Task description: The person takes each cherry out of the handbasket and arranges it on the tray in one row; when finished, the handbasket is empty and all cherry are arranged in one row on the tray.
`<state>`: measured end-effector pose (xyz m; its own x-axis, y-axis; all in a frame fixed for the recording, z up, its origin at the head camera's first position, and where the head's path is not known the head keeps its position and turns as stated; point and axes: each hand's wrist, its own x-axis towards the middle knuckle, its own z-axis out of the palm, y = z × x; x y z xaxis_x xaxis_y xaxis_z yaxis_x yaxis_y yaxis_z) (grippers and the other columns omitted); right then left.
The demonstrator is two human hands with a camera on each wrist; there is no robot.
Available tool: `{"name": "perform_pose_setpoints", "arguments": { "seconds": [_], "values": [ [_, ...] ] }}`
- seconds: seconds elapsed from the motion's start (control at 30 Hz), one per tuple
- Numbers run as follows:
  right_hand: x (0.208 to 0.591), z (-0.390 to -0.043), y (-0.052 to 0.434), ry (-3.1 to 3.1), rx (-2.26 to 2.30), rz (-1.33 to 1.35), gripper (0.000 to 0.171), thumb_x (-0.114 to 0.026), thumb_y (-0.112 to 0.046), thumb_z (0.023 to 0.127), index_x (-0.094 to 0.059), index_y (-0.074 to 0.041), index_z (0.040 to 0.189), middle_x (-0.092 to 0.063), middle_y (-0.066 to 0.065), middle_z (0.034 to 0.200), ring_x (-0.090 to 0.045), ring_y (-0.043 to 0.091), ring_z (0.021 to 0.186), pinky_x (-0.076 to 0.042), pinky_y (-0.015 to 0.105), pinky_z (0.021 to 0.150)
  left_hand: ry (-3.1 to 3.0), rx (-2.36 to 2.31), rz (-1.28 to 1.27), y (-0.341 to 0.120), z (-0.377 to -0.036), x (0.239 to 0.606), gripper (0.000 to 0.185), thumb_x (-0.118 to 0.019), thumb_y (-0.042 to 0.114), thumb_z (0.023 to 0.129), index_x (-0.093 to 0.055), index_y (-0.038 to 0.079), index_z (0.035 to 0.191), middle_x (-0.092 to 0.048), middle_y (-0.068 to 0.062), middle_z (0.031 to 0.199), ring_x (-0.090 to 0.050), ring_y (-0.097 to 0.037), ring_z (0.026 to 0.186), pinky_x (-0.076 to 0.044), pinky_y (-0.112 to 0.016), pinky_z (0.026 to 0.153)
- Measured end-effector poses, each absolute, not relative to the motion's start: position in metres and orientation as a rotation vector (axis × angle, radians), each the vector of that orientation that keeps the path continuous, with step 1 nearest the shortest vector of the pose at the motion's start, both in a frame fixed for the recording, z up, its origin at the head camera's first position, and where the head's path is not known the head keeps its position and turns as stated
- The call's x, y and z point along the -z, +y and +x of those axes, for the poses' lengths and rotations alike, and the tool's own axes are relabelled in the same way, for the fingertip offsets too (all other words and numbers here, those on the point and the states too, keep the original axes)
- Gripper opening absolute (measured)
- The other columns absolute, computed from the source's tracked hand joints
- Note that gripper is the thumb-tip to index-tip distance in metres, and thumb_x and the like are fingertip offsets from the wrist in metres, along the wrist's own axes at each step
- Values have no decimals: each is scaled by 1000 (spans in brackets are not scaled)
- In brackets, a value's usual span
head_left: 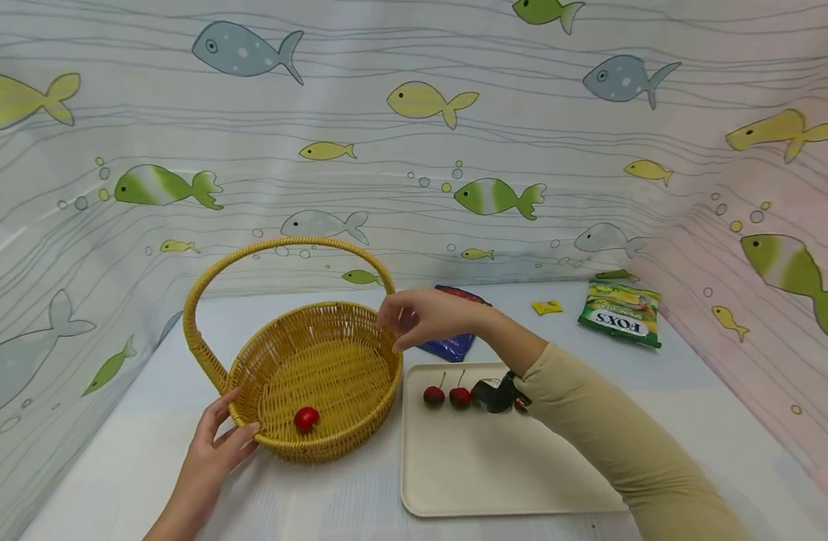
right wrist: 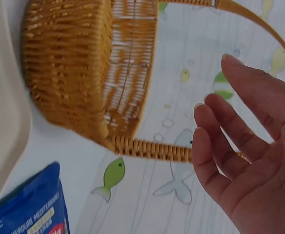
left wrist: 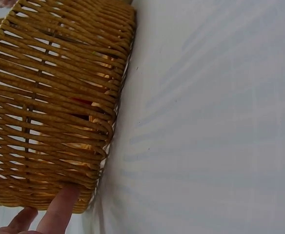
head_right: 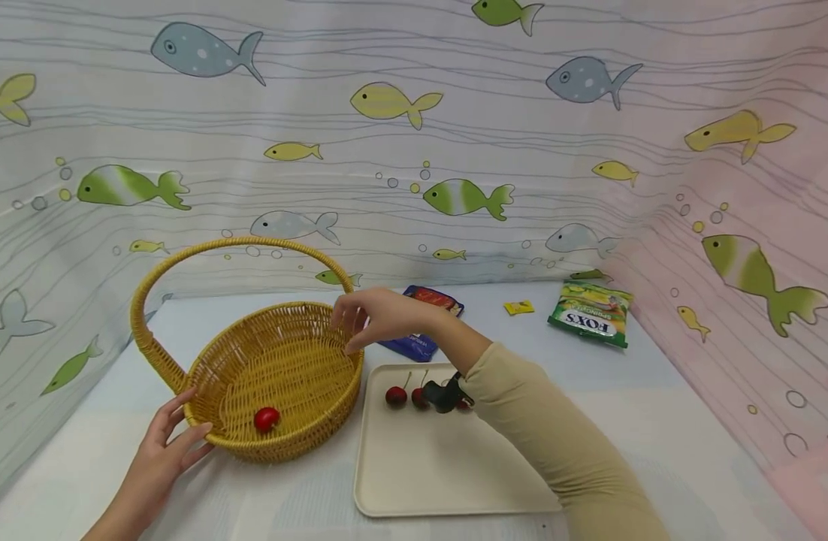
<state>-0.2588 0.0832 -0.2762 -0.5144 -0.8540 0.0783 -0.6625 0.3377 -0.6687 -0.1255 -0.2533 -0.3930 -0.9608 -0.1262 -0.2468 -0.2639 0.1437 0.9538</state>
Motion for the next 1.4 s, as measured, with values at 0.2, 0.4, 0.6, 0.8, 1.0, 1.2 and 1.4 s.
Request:
{"name": "perform_pose_setpoints", "arguments": {
  "seconds": [0.2,0.4,0.6,0.8,1.0,1.2,1.4],
  "values": [
    [277,-260,50,2233,930,-1403,30,-72,-7,81,-60,-8,109,-60,4,98,-58,16,89,-50,23,77,2303,-1972,-400,-255,-123,396,76,-60,23,92,-9,19,148,6,-17,152,-26,-37,130,-49,-29,86],
    [281,-264,19,2170,865,-1418,29,-70,-7,82,-60,-8,110,-60,11,102,-57,12,88,-48,21,77,2293,-1975,-377,-259,-125,399,79,-61,24,92,-7,20,149,9,-15,152,-27,-34,131,-47,-33,89],
    [289,-265,-16,2085,806,-1386,29,-71,-8,82,-61,-9,109,-60,4,102,-57,11,90,-49,19,76,2315,-1988,-390,-262,-124,404,75,-62,23,91,-13,23,148,5,-19,151,-36,-28,124,-50,-28,84],
    [293,-268,-43,1998,710,-1351,28,-69,-5,83,-62,-9,110,-59,3,108,-56,13,100,-48,18,77,2276,-1970,-397,-259,-122,394,78,-59,22,93,-6,20,149,11,-13,152,-22,-37,132,-47,-31,89],
    [298,-280,-59,1864,578,-1247,32,-68,-5,84,-62,-10,115,-57,7,119,-52,16,109,-51,28,78,2262,-1987,-401,-255,-122,391,75,-57,18,93,-7,20,149,9,-13,152,-22,-37,132,-49,-27,86],
    [304,-282,-74,1791,387,-1223,35,-69,-4,83,-63,-12,117,-56,2,119,-51,12,110,-51,32,80,2280,-1989,-373,-257,-124,396,75,-59,20,92,-10,21,149,7,-15,152,-27,-35,130,-49,-27,84],
    [310,-278,-91,1736,288,-1403,30,-67,5,82,-64,-2,111,-60,5,114,-52,11,106,-46,18,82,2303,-2014,-341,-259,-128,403,72,-62,21,91,-17,24,147,2,-19,151,-33,-30,125,-51,-24,81]
  ]
}}
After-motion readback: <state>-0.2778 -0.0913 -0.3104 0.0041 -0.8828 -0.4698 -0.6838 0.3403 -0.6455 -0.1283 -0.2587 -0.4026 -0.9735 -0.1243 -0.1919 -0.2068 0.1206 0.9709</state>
